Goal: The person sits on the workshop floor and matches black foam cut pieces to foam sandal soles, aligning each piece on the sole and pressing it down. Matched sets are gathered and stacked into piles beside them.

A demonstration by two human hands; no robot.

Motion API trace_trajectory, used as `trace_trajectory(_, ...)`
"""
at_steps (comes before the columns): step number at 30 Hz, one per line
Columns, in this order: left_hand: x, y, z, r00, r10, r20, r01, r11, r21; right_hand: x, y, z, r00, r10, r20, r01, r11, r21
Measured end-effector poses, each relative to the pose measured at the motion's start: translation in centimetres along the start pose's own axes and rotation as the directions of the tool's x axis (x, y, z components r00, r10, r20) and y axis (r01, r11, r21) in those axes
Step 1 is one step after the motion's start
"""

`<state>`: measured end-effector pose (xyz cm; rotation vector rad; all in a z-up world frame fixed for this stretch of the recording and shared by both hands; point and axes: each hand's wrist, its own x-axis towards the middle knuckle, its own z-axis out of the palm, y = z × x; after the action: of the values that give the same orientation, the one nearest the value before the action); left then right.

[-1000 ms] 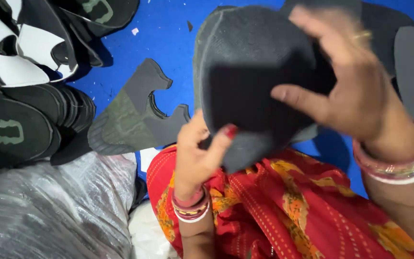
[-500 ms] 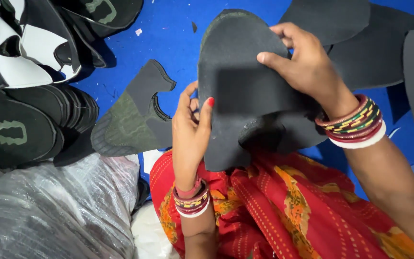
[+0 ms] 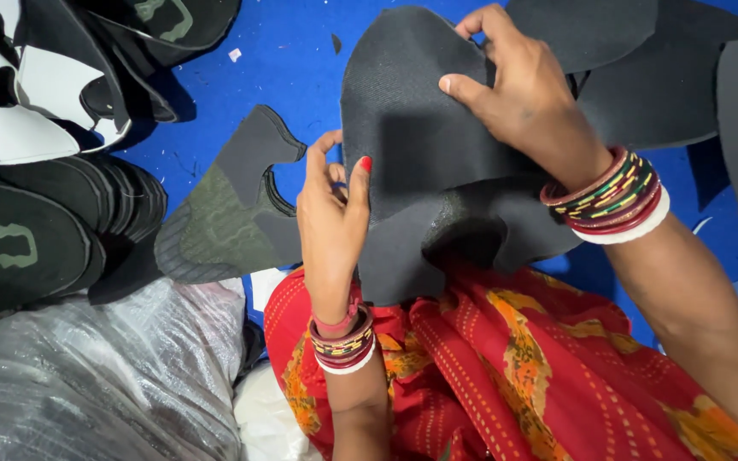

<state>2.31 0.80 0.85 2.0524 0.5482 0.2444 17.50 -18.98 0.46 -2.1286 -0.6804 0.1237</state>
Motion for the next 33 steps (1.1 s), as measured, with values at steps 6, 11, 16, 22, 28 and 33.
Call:
trace_trajectory(6, 0.1, 0.7, -0.2, 0.997, -0.055, 0.046, 0.054, 0.998, 0.032, -0.1, 0.2, 0.1, 0.988, -0.14, -0.06, 0.129, 0.979, -0.16)
trace_trajectory(11, 0.7, -0.3, 0.2, 0.998, -0.064, 0.012, 0.062, 0.988, 0.14, 0.1, 0.0, 0.1, 0.999, 0.036, -0.03, -0.041, 0.984, -0.171)
trace_trajectory(16, 0.9, -2.6, -1.8, 0.968, -0.183, 0.169, 0.196, 0.979, -0.063, -2.8, -2.2, -1.6, 0.942, -0.318, -0.111, 0.213, 0.816, -0.538)
trace_trajectory(22, 1.5, -6.8, -2.2, 0.917, -0.116, 0.381, 0.259, 0.9, -0.349, -5.1, 1.5, -2.8, 0.993, 0.113, 0.036, -0.104, 0.976, -0.189)
trace_trajectory(28, 0.9, -4.4, -2.4, 0.944, -0.191, 0.268, 0.204, 0.979, -0.022, -5.6, 1.1, -2.6, 0.977, 0.215, -0.016, -0.214, 0.963, -0.164)
trace_trajectory(33, -2.2, 4.4, 0.0, 0.977, -0.15, -0.154, 0.19, 0.94, 0.284, -7.5, -5.1, 1.1, 0.973, -0.184, -0.143, 0.137, 0.948, -0.288)
